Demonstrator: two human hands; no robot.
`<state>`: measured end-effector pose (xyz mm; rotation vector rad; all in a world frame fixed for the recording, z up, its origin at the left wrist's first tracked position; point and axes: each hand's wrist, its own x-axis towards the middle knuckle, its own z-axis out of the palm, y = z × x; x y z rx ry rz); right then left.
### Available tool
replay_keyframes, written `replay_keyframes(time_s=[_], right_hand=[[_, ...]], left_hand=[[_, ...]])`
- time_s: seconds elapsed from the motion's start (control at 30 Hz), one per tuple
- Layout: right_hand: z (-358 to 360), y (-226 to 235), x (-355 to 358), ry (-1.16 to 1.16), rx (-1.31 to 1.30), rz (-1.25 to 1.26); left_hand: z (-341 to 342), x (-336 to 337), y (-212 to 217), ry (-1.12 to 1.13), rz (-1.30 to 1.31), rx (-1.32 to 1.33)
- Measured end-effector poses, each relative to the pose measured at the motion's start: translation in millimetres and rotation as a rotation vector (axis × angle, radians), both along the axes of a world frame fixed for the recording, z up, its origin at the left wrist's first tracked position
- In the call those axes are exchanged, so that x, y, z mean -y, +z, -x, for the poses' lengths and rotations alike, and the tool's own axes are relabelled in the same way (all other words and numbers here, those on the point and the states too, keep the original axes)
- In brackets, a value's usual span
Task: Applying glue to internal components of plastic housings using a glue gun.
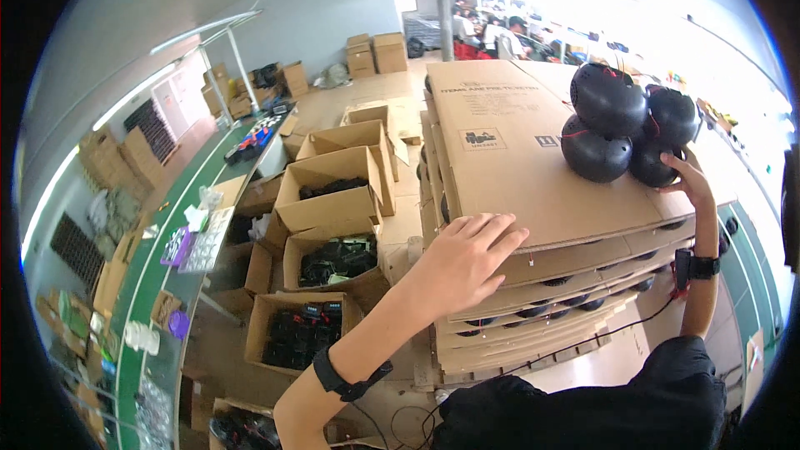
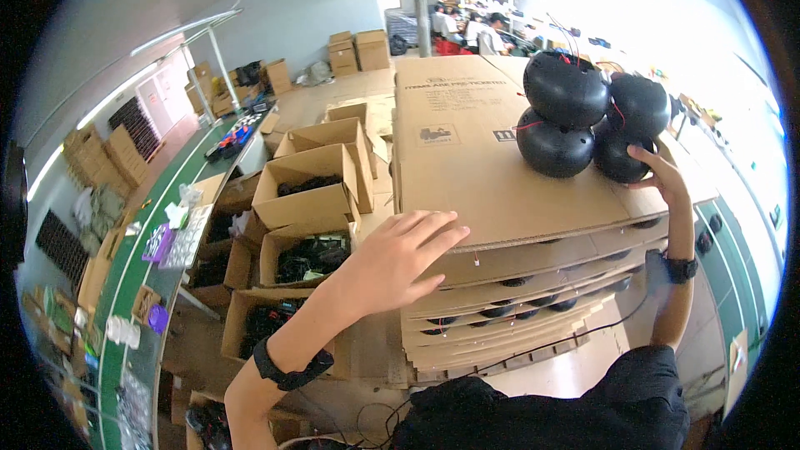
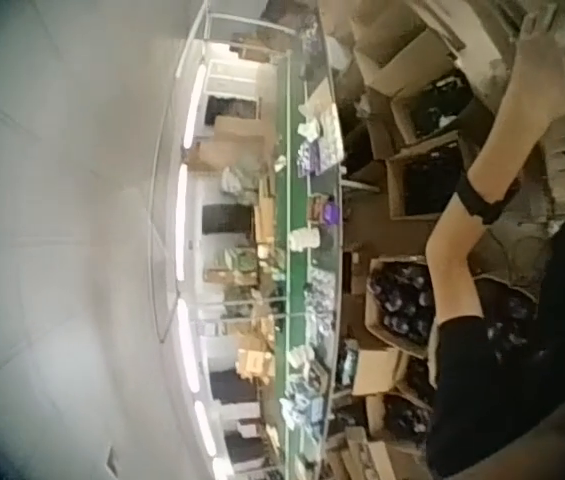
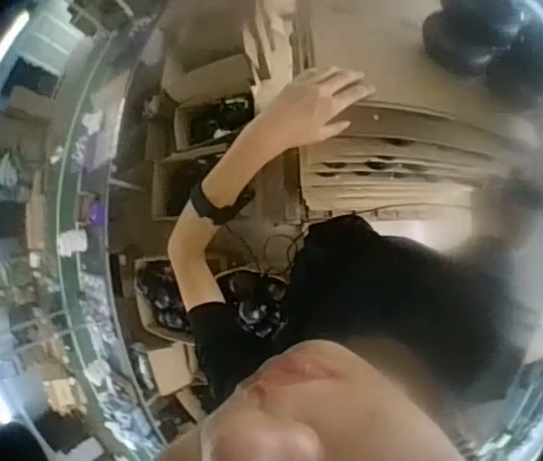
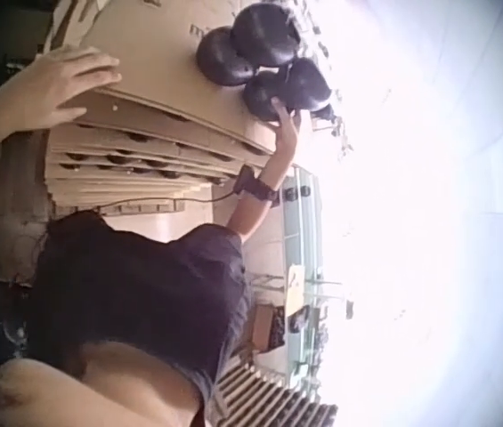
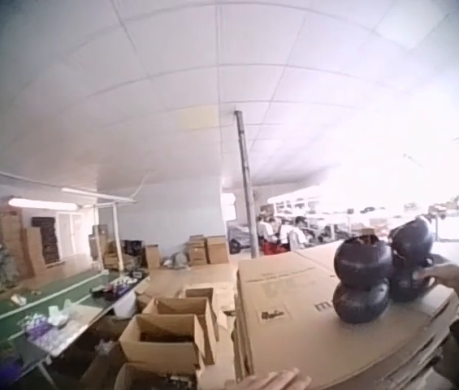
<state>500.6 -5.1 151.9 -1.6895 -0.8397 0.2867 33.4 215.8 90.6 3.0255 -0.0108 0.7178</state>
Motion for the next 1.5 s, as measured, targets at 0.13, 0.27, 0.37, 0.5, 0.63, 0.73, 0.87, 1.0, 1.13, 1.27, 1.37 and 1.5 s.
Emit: replay_keyframes(time_s=[0.13,0.27,0.37,0.5,0.63,0.73,0.87,1.0,1.13,1.27,1.37,1.5], right_hand=[[2,-4,3,-0.068,-0.037,0.037],[17,-3,8,-0.226,0.097,0.146],[27,-4,6,-0.275,0.118,0.162],[37,-29,25,-0.365,0.127,0.080],[72,-61,65,-0.739,0.371,0.217],[154,-72,85,-0.846,0.350,0.275],[287,-75,36,-0.853,0.387,0.206],[382,-66,-49,-0.790,0.445,0.208],[430,-68,-126,-0.806,0.496,0.207],[459,-68,-187,-0.834,0.622,0.548],[471,-66,-215,-0.838,0.686,0.729],[466,-70,-230,-0.919,0.757,0.855]], left_hand=[[-1,-26,5,-0.145,-0.012,-0.004],[-9,-49,11,-0.315,0.012,-0.020],[-16,-70,15,-0.463,0.019,-0.027],[-32,-100,5,-0.684,-0.019,0.021],[-47,-137,-20,-0.984,0.164,0.116],[-31,-191,-47,-1.027,0.200,0.236],[-9,-287,-102,-0.930,0.335,0.110],[-30,-413,-180,-0.606,0.449,-0.112],[-124,-532,-216,-0.252,0.764,0.074],[-241,-645,-174,0.018,0.596,0.385],[-310,-706,-123,0.135,0.333,0.357],[-377,-744,-72,0.104,0.032,0.261]])
